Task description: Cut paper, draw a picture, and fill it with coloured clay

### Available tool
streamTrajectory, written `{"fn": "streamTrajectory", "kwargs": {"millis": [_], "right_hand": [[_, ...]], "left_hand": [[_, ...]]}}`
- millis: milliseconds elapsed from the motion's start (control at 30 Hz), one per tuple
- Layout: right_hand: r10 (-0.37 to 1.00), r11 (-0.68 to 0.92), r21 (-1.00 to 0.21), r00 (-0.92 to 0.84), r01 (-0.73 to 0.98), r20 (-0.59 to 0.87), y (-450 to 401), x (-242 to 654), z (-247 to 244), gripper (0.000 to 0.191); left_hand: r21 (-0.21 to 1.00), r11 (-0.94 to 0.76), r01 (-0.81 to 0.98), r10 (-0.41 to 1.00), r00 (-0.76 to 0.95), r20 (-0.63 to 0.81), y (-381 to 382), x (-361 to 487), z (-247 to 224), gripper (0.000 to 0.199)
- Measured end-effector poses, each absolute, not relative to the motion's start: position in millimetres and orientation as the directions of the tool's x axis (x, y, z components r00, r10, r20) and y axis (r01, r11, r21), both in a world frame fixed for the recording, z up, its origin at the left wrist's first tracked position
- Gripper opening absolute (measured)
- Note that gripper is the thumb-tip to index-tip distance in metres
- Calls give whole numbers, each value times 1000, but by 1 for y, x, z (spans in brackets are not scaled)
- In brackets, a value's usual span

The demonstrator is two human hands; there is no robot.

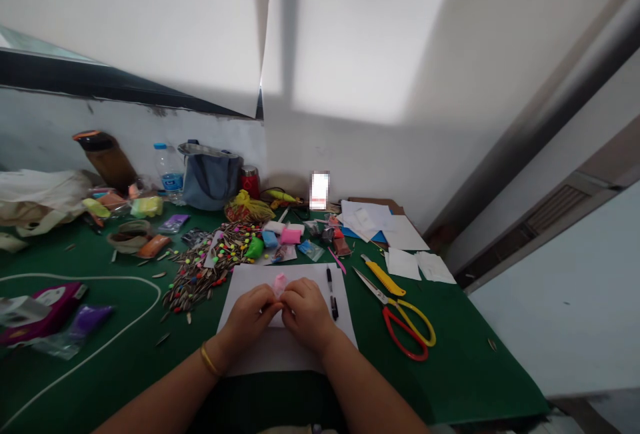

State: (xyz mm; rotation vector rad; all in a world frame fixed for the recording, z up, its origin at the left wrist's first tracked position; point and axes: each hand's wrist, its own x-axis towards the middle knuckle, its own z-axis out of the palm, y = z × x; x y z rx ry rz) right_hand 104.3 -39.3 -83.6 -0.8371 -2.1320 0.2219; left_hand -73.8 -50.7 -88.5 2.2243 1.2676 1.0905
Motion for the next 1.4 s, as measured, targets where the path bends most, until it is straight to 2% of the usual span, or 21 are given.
{"fn": "streamTrajectory", "kwargs": {"millis": [267,433,600,733,767,867,900,967,1100,1167,1233,1300,1400], "right_hand": [[672,679,-357,-348,641,653,-45,99,-80,11],[683,657,-417,-261,628,682,-41,103,-81,12],[648,693,-417,-255,589,717,-41,104,-82,10],[640,698,-423,-240,578,730,-40,106,-83,5],[637,704,-426,-240,569,732,-39,106,-83,15],[620,735,-413,-285,538,731,-36,109,-85,65],[617,747,-411,-316,522,721,-35,109,-86,72],[625,759,-423,-374,495,685,-33,110,-89,65],[673,722,-416,-425,553,605,-34,110,-90,32],[689,705,-387,-445,594,572,-35,110,-89,27],[710,685,-388,-446,617,546,-35,111,-89,26],[727,667,-412,-424,621,540,-35,113,-89,27],[737,651,-440,-379,618,559,-34,116,-92,30]], "left_hand": [[473,-551,687,816,326,478,-53,-67,-83,22],[399,-551,733,796,318,515,-58,-65,-81,20],[431,-523,735,806,263,531,-55,-68,-77,15],[615,-426,664,880,145,453,-49,-70,-75,11],[665,-401,630,900,135,415,-49,-70,-74,10],[770,-368,521,930,187,318,-49,-69,-67,6],[787,-363,499,932,207,299,-49,-69,-64,4],[793,-356,494,934,214,286,-49,-71,-58,2],[741,-352,572,936,195,294,-44,-79,-54,5],[747,-330,577,944,186,274,-42,-82,-58,6],[815,-280,507,959,122,254,-40,-84,-64,14],[899,-225,375,968,-21,251,-37,-87,-68,40],[968,-210,135,913,-326,244,-28,-102,-68,76]]}}
